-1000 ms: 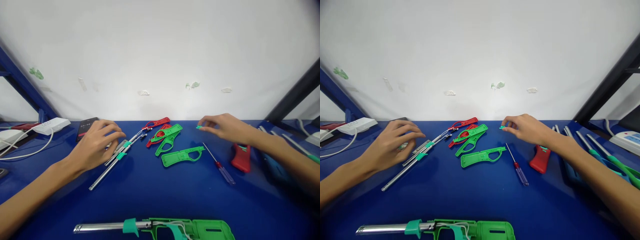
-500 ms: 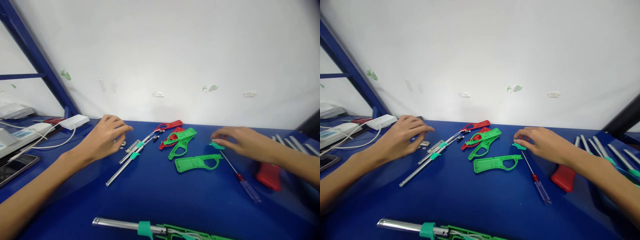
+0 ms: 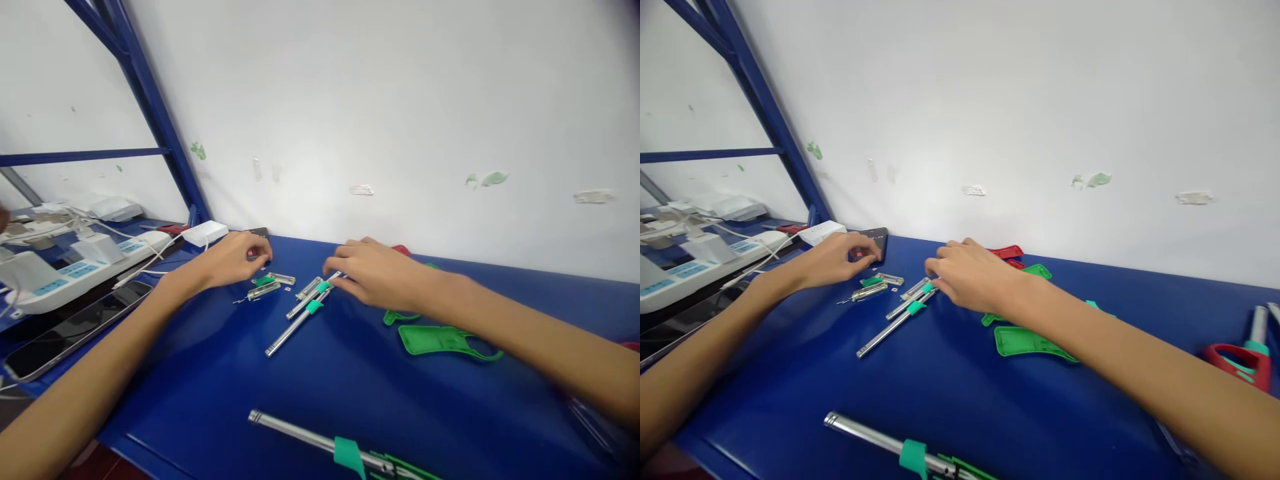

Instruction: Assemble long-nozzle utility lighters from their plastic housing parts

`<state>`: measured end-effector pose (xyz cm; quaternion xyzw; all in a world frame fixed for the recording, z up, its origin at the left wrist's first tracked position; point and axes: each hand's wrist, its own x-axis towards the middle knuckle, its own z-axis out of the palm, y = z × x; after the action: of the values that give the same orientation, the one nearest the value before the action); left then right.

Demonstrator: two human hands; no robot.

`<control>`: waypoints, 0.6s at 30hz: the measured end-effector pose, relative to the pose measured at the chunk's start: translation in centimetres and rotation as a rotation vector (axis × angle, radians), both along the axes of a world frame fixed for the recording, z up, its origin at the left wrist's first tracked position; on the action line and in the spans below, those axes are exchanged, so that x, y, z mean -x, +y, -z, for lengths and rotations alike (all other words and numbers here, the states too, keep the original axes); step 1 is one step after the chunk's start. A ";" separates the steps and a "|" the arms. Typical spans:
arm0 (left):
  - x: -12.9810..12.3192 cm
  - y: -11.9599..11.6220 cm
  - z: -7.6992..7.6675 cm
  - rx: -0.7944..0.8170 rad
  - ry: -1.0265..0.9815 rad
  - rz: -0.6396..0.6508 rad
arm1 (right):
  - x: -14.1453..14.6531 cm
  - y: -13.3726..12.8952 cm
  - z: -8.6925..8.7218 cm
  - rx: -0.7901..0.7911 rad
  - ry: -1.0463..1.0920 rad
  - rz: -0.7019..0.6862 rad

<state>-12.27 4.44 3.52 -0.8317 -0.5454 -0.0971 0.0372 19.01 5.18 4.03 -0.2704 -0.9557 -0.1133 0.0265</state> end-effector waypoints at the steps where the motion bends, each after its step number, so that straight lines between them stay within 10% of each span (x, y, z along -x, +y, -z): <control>1: 0.3 0.0 -0.1 0.007 0.001 -0.023 | 1.8 0.1 0.1 -0.010 -0.009 -0.002; 9: 1.5 -0.1 -0.3 0.015 0.003 -0.068 | 10.1 1.0 1.4 0.021 -0.113 0.023; 18: -1.9 -1.9 0.2 -0.004 -0.006 0.110 | 4.6 2.7 -0.7 -0.009 -0.066 0.180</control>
<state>-10.33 2.52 3.33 -0.8601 -0.4987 -0.1027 0.0318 14.43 7.86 4.74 -0.3512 -0.9273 -0.1285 -0.0142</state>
